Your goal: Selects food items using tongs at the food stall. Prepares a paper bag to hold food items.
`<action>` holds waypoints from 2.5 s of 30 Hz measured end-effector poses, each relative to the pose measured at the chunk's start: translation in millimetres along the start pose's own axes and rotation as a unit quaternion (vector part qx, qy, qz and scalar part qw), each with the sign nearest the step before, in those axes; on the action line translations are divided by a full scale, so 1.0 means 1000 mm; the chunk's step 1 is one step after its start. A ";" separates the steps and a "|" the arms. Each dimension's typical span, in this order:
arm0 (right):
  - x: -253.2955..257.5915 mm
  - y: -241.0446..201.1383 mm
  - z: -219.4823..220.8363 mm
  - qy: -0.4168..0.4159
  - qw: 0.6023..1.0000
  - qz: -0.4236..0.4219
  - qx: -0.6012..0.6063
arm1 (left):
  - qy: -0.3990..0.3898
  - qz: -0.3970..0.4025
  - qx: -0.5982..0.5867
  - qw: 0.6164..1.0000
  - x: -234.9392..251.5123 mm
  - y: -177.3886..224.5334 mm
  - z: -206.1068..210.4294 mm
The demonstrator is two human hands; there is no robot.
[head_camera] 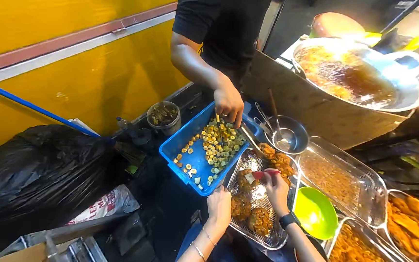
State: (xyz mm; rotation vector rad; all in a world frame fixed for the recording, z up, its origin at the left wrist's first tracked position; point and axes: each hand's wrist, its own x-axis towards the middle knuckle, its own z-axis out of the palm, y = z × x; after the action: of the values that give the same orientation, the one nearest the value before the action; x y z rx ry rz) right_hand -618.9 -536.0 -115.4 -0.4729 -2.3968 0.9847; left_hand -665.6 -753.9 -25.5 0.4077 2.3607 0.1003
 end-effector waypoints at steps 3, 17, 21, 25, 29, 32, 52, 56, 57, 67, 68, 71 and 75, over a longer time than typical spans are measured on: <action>-0.016 -0.010 0.002 0.064 0.998 -0.020 -0.016 | 0.001 0.002 0.004 1.000 0.000 0.000 -0.001; -0.041 -0.003 -0.015 0.095 0.994 0.022 -0.045 | 0.011 0.036 0.017 0.999 -0.009 0.008 -0.016; -0.058 -0.013 0.003 0.079 0.996 0.006 -0.026 | 0.011 0.053 0.024 0.998 -0.005 0.017 -0.016; -0.081 -0.011 -0.028 0.065 0.996 0.056 0.024 | -0.001 0.064 0.034 0.997 -0.004 0.020 -0.025; -0.113 -0.032 -0.137 0.207 0.967 0.137 -0.057 | -0.007 0.105 0.025 0.994 0.001 0.025 -0.024; -0.160 -0.015 -0.176 0.230 0.946 0.140 -0.178 | 0.006 0.136 0.031 0.990 0.008 0.040 -0.021; -0.129 -0.041 -0.134 0.238 0.961 0.119 -0.076 | -0.025 0.092 0.114 0.989 0.004 0.037 -0.042; -0.053 -0.030 -0.053 0.158 0.976 0.116 0.093 | -0.015 0.087 0.094 0.992 0.005 0.041 -0.030; -0.041 -0.021 -0.033 0.119 0.982 0.098 0.105 | -0.013 0.083 0.092 0.992 0.006 0.042 -0.027; 0.009 -0.011 -0.013 0.000 0.998 -0.064 -0.027 | -0.015 0.076 0.077 0.994 0.005 0.043 -0.024; 0.007 -0.006 -0.008 -0.026 0.998 -0.063 -0.017 | -0.015 0.077 0.078 0.994 0.005 0.042 -0.023; 0.007 0.025 -0.016 -0.068 0.993 -0.058 -0.072 | -0.010 0.079 0.075 0.994 0.009 0.037 -0.024; 0.013 -0.001 -0.017 -0.025 0.996 -0.059 -0.061 | -0.019 0.073 0.076 0.994 0.008 0.040 -0.025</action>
State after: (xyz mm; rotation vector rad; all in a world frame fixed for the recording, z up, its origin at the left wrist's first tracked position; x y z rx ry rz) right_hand -620.2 -521.2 -100.1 -0.3498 -2.5089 0.8119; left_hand -677.7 -712.8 -5.1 0.6509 2.3065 -0.0183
